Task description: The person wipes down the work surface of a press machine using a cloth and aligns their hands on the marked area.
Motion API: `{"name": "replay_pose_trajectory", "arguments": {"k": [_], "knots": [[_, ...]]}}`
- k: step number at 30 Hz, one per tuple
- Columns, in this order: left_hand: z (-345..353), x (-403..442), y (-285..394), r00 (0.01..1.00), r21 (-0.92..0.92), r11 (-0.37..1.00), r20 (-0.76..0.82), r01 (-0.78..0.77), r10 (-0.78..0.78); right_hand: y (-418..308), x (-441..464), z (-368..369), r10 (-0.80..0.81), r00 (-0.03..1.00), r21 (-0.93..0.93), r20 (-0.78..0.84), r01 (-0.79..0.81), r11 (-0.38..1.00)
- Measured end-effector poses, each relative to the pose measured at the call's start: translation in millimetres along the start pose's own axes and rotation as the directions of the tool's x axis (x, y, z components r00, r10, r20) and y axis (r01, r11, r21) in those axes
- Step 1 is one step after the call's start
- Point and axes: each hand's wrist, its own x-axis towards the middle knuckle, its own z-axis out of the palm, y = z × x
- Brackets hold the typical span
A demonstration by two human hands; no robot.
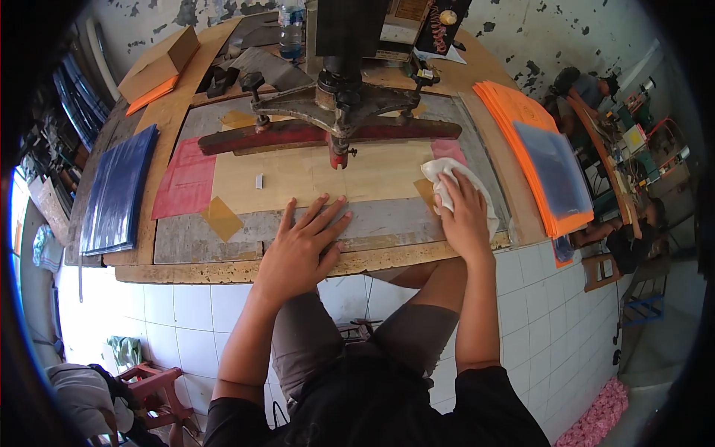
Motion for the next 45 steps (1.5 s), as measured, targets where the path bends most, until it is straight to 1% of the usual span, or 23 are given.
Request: {"name": "replay_pose_trajectory", "arguments": {"k": [1, 2, 4, 5, 6, 8, 10, 11, 13, 14, 16, 18, 19, 22, 25, 31, 34, 35, 38, 39, 42, 44, 45], "knots": [[0.0, -0.6, -0.1, 1.000, 0.000, 1.000, -0.005, 0.002, -0.002, -1.9, -0.8, 7.7, 0.041, 0.998, -0.090, -0.047, -0.045, 0.995], [-0.5, -1.4, 0.1, 1.000, 0.000, 1.000, -0.001, 0.002, -0.002, -29.5, -7.7, 1.6, -0.001, 1.000, -0.118, 0.005, 0.002, 0.993], [-0.7, -0.2, -0.2, 1.000, -0.001, 1.000, 0.000, 0.005, -0.005, -74.0, -32.5, -2.0, -0.187, 0.978, 0.026, 0.093, 0.186, 0.982], [-1.1, 0.6, -1.0, 1.000, 0.003, 1.000, 0.000, 0.000, 0.000, -93.0, -45.1, -6.5, -0.281, 0.946, 0.148, 0.164, 0.258, 0.955], [-1.8, 0.5, -1.6, 1.000, 0.006, 1.000, 0.003, -0.005, 0.005, -109.0, -57.0, -11.1, -0.353, 0.907, 0.186, 0.229, 0.315, 0.931], [-2.4, 0.2, -2.5, 1.000, 0.000, 1.000, 0.000, -0.008, 0.008, -111.7, -70.2, -10.7, -0.382, 0.901, 0.241, 0.204, 0.332, 0.912], [-1.8, 0.3, -0.6, 1.000, -0.022, 1.000, -0.013, -0.007, 0.007, -84.0, -59.7, -25.1, -0.292, 0.933, 0.238, 0.210, 0.241, 0.941], [-1.8, -0.1, -0.4, 1.000, -0.017, 1.000, -0.009, -0.004, 0.004, -66.0, -57.2, -25.3, -0.176, 0.979, 0.215, 0.100, 0.152, 0.965], [-2.8, 0.3, -0.4, 1.000, -0.008, 1.000, -0.005, -0.008, 0.008, -18.4, -43.1, -24.7, 0.005, 0.999, 0.061, -0.039, -0.002, 0.998], [-2.3, 0.5, -0.1, 1.000, -0.009, 1.000, -0.007, -0.013, 0.013, 9.6, -41.1, -20.4, 0.059, 0.994, 0.004, -0.094, -0.059, 0.998], [-0.6, 0.1, -0.8, 1.000, -0.008, 1.000, -0.021, -0.016, 0.016, 21.7, -37.3, -20.1, 0.096, 0.989, -0.079, -0.114, -0.106, 0.991], [-0.5, -0.5, -1.2, 0.999, -0.017, 1.000, -0.033, -0.022, 0.021, -5.6, -38.8, -27.6, 0.032, 0.999, -0.054, -0.030, -0.034, 0.998], [-0.3, -0.7, -1.5, 0.999, -0.022, 0.999, -0.037, -0.023, 0.022, -18.7, -43.1, -29.9, -0.053, 0.998, -0.024, 0.031, 0.054, 0.998], [-3.6, -1.8, -0.4, 0.998, -0.024, 0.998, -0.049, -0.050, 0.049, -49.2, -57.3, -32.9, -0.299, 0.951, 0.136, 0.077, 0.287, 0.948], [-5.8, -2.2, 1.4, 0.994, -0.036, 0.994, -0.053, -0.100, 0.098, -56.8, -58.3, -30.9, -0.327, 0.941, 0.267, 0.087, 0.294, 0.918], [-11.0, -3.7, 3.1, 0.977, -0.106, 0.972, -0.057, -0.209, 0.204, -73.7, -32.4, -31.0, -0.390, 0.918, 0.236, -0.072, 0.396, 0.887], [-13.4, -4.3, 5.0, 0.976, -0.122, 0.969, -0.074, -0.213, 0.205, -76.0, -12.5, -37.2, -0.370, 0.925, 0.167, -0.083, 0.379, 0.910], [-12.7, -4.5, 4.6, 0.978, -0.134, 0.970, -0.076, -0.205, 0.196, -72.5, -7.3, -32.4, -0.330, 0.944, 0.201, 0.003, 0.322, 0.925], [-9.5, -6.2, 2.0, 0.980, -0.157, 0.968, -0.075, -0.193, 0.183, -46.7, -7.2, -0.9, -0.276, 0.960, 0.039, 0.054, 0.275, 0.961], [-9.4, -6.4, 3.7, 0.980, -0.155, 0.969, -0.079, -0.191, 0.181, -36.9, -6.8, -0.8, -0.238, 0.966, 0.022, 0.100, 0.237, 0.971], [-5.8, -11.8, 7.9, 0.980, -0.113, 0.978, -0.107, -0.178, 0.166, -7.7, 1.6, 0.5, -0.067, 0.997, -0.042, 0.032, 0.069, 0.997], [0.7, -15.3, 11.7, 0.980, -0.081, 0.985, -0.138, -0.153, 0.141, -7.1, 2.5, 9.9, 0.043, 0.998, -0.144, -0.048, -0.049, 0.988], [6.0, -19.2, 15.0, 0.980, -0.068, 0.989, -0.159, -0.133, 0.121, -14.9, -0.5, 13.2, 0.052, 0.997, -0.160, -0.061, -0.062, 0.985]]}}
